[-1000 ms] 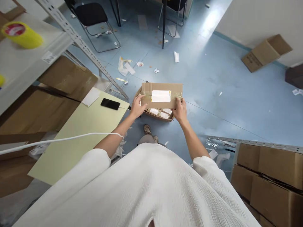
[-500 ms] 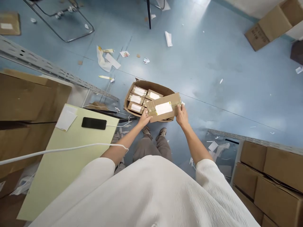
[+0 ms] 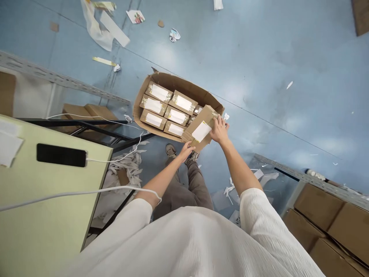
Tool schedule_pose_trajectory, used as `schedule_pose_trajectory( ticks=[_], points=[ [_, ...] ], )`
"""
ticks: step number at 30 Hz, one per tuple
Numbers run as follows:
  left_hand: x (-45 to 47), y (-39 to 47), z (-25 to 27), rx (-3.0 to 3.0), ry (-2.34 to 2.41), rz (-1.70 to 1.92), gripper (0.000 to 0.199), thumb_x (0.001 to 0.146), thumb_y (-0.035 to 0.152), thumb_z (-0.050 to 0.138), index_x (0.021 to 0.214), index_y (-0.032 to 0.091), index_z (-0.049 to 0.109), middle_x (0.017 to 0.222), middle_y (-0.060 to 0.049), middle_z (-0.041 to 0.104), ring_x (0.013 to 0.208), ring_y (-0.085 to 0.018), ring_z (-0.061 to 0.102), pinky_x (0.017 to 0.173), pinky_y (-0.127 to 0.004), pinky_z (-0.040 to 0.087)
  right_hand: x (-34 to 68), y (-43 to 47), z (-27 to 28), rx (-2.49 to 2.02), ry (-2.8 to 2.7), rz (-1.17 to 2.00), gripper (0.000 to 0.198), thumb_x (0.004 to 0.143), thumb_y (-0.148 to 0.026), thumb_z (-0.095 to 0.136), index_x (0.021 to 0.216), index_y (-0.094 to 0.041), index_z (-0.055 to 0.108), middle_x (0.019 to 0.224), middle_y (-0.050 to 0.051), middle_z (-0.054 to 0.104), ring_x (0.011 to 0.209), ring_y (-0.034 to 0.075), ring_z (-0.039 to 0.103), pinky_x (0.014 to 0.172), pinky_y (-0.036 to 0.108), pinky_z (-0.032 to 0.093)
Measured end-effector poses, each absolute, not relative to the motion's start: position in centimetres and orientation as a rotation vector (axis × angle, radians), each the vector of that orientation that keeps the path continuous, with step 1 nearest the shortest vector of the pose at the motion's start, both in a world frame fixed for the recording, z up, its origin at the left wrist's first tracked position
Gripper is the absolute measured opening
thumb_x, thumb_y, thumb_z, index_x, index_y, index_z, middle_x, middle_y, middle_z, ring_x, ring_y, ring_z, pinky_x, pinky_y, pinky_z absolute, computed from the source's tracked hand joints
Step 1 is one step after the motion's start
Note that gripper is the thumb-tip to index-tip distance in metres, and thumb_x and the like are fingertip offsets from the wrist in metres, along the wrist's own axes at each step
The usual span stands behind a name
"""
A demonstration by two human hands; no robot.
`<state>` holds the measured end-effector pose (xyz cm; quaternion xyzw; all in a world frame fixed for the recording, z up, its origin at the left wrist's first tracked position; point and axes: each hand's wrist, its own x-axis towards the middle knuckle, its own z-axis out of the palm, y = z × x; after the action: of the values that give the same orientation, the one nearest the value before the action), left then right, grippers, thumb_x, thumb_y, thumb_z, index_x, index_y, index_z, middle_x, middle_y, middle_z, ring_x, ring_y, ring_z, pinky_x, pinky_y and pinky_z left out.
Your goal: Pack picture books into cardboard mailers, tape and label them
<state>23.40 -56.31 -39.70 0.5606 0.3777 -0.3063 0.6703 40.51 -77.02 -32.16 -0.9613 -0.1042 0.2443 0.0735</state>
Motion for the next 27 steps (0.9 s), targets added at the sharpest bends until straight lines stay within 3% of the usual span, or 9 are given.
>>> schedule_pose_trajectory(
  ticks=[8, 12, 16, 23, 27],
  points=[
    [22.8, -58.3, -47.2, 1.289, 0.832, -0.853, 0.074, 0.093, 0.037, 0.081, 0.162, 0.023, 0.058, 0.137, -0.014, 0.081, 0.129, -0.024, 0.08, 0.108, -0.035, 0.061, 44.2, -76.1, -44.8, -2.787, -0.486, 0.814, 0.091, 0.093, -0.032, 0.063, 0.178, -0.018, 0.034, 0.193, 0.021, 0.02, 0.176, 0.046, 0.016, 0.136, 0.079, 0.015],
    [23.0, -56.6, -50.8, 1.329, 0.785, -0.928, 0.053, 0.097, 0.027, 0.078, 0.148, 0.018, 0.07, 0.126, -0.015, 0.085, 0.118, -0.026, 0.083, 0.109, -0.041, 0.063, 44.6, -74.9, -52.1, -2.752, -0.47, 0.862, 0.093, 0.095, -0.04, 0.067, 0.178, -0.017, 0.033, 0.193, 0.023, 0.019, 0.178, 0.047, 0.011, 0.138, 0.079, 0.007],
    [23.7, -53.8, -53.5, 1.528, 0.701, -0.83, 0.037, 0.098, 0.018, 0.075, 0.135, 0.016, 0.077, 0.137, -0.017, 0.083, 0.131, -0.029, 0.078, 0.121, -0.044, 0.057, 43.8, -74.5, -57.1, -2.754, -0.409, 0.852, 0.103, 0.093, -0.042, 0.073, 0.181, -0.012, 0.028, 0.194, 0.026, 0.004, 0.178, 0.051, 0.002, 0.138, 0.081, 0.004],
    [24.9, -51.7, -54.8, 1.621, 0.732, -0.848, 0.033, 0.102, 0.015, 0.07, 0.135, 0.013, 0.076, 0.139, -0.02, 0.081, 0.131, -0.03, 0.077, 0.119, -0.044, 0.058, 41.3, -73.6, -59.0, -2.793, -0.31, 0.808, 0.102, 0.1, -0.04, 0.061, 0.186, -0.01, 0.014, 0.195, 0.027, -0.002, 0.179, 0.05, -0.002, 0.136, 0.084, 0.006],
    [25.1, -51.5, -53.5, 1.635, 0.708, -0.869, 0.032, 0.1, 0.016, 0.072, 0.132, 0.016, 0.077, 0.135, -0.017, 0.082, 0.129, -0.03, 0.077, 0.12, -0.046, 0.058, 38.4, -72.5, -57.5, -2.767, -0.231, 0.859, 0.103, 0.1, -0.04, 0.058, 0.186, -0.01, 0.009, 0.194, 0.028, -0.001, 0.179, 0.05, -0.001, 0.133, 0.087, 0.016]
  ],
)
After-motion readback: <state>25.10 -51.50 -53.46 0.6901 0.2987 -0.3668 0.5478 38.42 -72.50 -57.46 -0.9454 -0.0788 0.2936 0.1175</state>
